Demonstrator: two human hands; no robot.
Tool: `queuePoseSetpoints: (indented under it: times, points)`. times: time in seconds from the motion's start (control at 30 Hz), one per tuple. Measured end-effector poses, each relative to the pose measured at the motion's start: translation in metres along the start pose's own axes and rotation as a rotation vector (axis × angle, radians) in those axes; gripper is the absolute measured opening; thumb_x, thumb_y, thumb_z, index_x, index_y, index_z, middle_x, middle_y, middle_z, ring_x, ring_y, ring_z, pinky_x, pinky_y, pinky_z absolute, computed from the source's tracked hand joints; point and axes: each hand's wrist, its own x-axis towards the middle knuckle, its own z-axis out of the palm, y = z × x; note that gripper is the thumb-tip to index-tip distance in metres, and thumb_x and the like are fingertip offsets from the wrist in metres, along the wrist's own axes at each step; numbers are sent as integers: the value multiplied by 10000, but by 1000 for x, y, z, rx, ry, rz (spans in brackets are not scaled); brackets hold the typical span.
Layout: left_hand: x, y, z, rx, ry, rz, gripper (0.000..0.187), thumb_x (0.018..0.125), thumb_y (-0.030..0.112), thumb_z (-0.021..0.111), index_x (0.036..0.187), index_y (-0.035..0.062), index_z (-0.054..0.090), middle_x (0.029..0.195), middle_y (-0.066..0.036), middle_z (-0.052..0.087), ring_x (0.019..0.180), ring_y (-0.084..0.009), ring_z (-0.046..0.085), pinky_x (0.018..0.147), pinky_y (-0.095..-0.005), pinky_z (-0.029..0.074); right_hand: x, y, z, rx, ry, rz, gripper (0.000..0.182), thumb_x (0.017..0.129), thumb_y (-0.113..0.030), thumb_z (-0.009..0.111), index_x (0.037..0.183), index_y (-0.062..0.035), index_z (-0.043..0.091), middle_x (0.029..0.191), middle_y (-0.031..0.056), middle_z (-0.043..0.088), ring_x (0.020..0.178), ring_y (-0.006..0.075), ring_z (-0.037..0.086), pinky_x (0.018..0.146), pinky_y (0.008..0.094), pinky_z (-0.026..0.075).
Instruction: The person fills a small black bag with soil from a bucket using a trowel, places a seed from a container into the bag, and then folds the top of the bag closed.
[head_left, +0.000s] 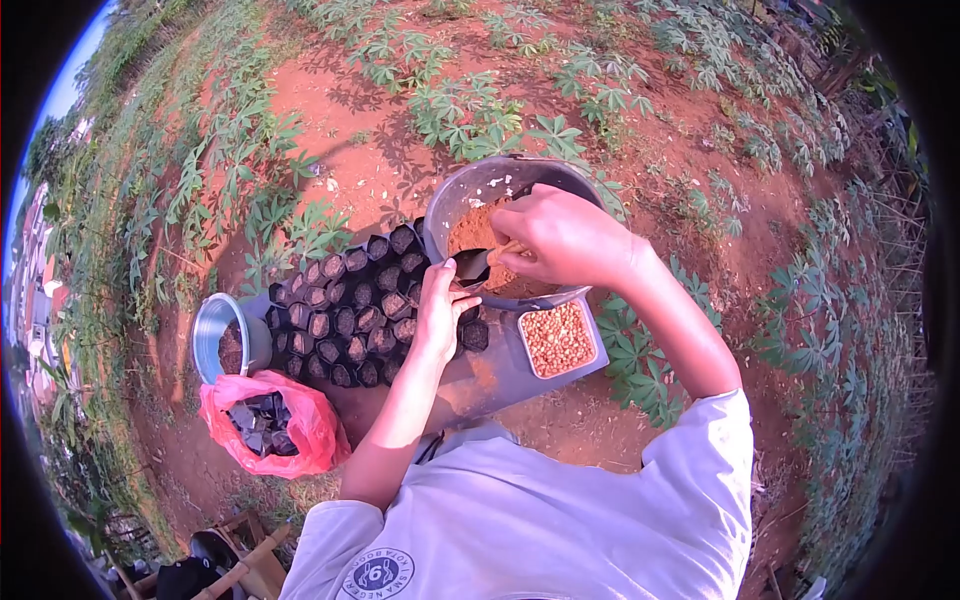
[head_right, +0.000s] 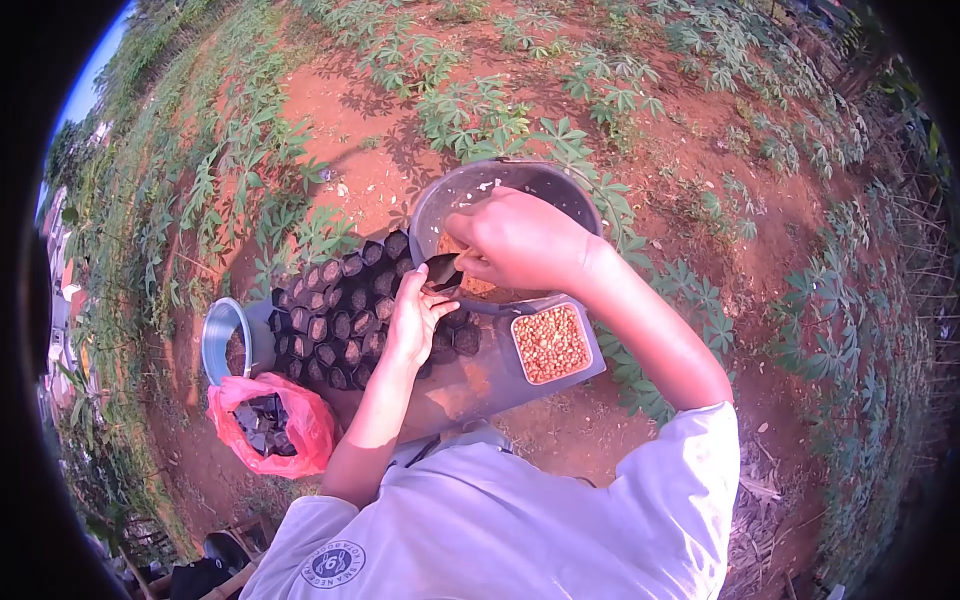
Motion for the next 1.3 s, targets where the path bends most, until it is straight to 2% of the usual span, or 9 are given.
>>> queuePoseSetpoints:
  times: [0.13,0.23,0.4,0.5,0.7,0.87,0.93,1.07,1.3]
  points:
    - [-16,7,-6,-5,52,17,261,981,353,482,1075,112,516,1011,-57,640,916,-195,638,816,-375,500,13,-18,-2,-65,-76,-98,201,784,-189,669,811,-49,527,717,107,562,728,324,586,734,422,427]
    - [-36,9,-21,-34,107,65,287,982,342,486,1133,98,491,1078,-69,628,934,-202,633,832,-370,498,21,-31,-18,-7,-78,-76,201,783,-201,636,826,-26,547,686,119,587,728,321,612,759,420,440]
    - [-67,7,-42,-58,149,132,292,987,339,484,1152,99,484,1112,-72,617,953,-201,627,851,-366,489,41,-58,11,-21,-95,-283,177,787,-163,650,832,-41,530,721,111,580,776,305,612,759,405,435]
    - [-92,7,-55,-74,214,141,310,994,345,482,1173,92,481,1140,-62,587,959,-183,618,851,-357,488,47,-80,11,9,-106,-295,177,812,-175,647,835,-47,527,755,93,570,778,293,606,754,406,428]
    - [-141,2,-87,-89,246,158,324,991,344,484,1199,96,482,1140,-67,577,945,-183,617,840,-348,491,56,-128,35,74,-154,-397,164,814,-168,644,827,-54,527,760,96,570,798,286,601,753,405,424]
    - [-200,-15,-112,-169,365,157,363,981,358,497,1211,79,474,1122,-72,589,948,-189,618,839,-337,487,49,-183,44,111,-176,-465,158,813,-165,643,815,-55,529,763,95,568,810,286,596,764,402,424]
    - [-222,-23,-113,-197,403,216,377,979,367,498,1221,79,466,1122,-74,595,950,-191,619,844,-340,484,43,-205,52,128,-213,-491,157,808,-164,649,819,-54,538,765,95,569,809,280,596,769,400,423]
    - [-261,-38,-116,-209,405,190,369,989,358,480,1231,80,459,1167,-79,580,995,-181,600,861,-356,478,27,-237,50,149,-241,-482,171,799,-167,669,834,-50,549,768,94,573,799,280,594,755,395,423]
    - [-303,-51,-104,-250,355,214,353,998,346,463,1231,80,460,1184,-78,572,1028,-176,585,875,-363,477,-19,-257,32,156,-214,-349,186,784,-149,688,865,-48,554,805,92,587,812,287,599,755,402,435]
